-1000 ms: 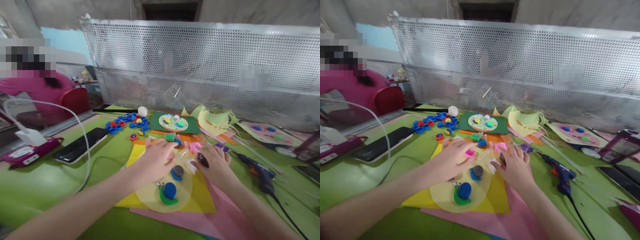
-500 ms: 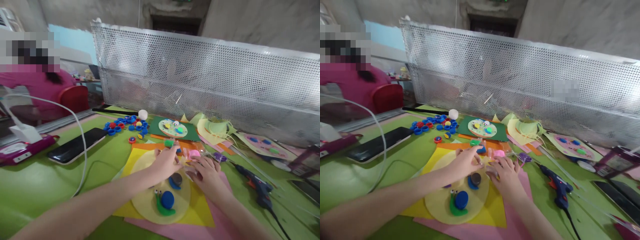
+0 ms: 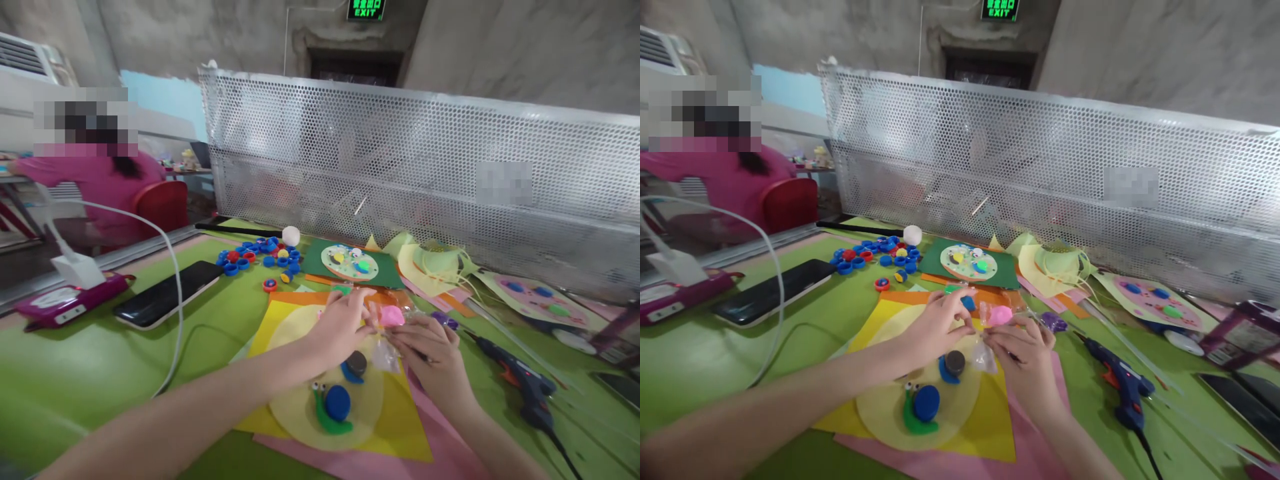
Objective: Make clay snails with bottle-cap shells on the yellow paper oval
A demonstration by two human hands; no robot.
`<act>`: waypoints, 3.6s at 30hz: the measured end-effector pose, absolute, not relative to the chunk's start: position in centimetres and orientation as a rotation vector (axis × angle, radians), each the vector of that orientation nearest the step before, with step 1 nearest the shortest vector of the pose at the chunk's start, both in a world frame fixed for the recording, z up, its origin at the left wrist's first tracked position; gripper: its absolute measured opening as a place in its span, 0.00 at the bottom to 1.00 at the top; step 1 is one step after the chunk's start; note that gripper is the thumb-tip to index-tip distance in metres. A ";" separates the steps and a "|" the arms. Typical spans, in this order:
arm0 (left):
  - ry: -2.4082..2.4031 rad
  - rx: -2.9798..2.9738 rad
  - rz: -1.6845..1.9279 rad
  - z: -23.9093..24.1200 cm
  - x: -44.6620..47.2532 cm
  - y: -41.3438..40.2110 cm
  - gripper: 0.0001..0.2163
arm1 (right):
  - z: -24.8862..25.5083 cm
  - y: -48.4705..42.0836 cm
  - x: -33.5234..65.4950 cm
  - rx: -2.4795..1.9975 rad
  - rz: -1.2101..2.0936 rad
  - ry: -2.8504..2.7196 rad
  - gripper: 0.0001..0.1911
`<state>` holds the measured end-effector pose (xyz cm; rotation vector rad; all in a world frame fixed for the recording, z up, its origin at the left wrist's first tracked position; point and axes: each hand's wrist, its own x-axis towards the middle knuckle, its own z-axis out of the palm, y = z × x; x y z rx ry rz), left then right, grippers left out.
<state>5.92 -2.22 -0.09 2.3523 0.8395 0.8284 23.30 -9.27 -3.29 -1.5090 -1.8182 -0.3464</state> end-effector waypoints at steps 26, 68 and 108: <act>0.833 2.204 0.645 0.7 3.2 -2.1 0.08 | -3.5 -9.6 23.8 -1.574 -0.702 -2.039 0.17; 0.600 1.936 0.959 0.0 3.6 -5.4 0.43 | -2.9 -11.8 20.9 -1.344 -0.196 -1.999 0.14; 0.493 2.292 0.604 1.5 3.3 -4.9 0.11 | -1.7 -11.5 20.7 -1.265 0.448 -1.558 0.09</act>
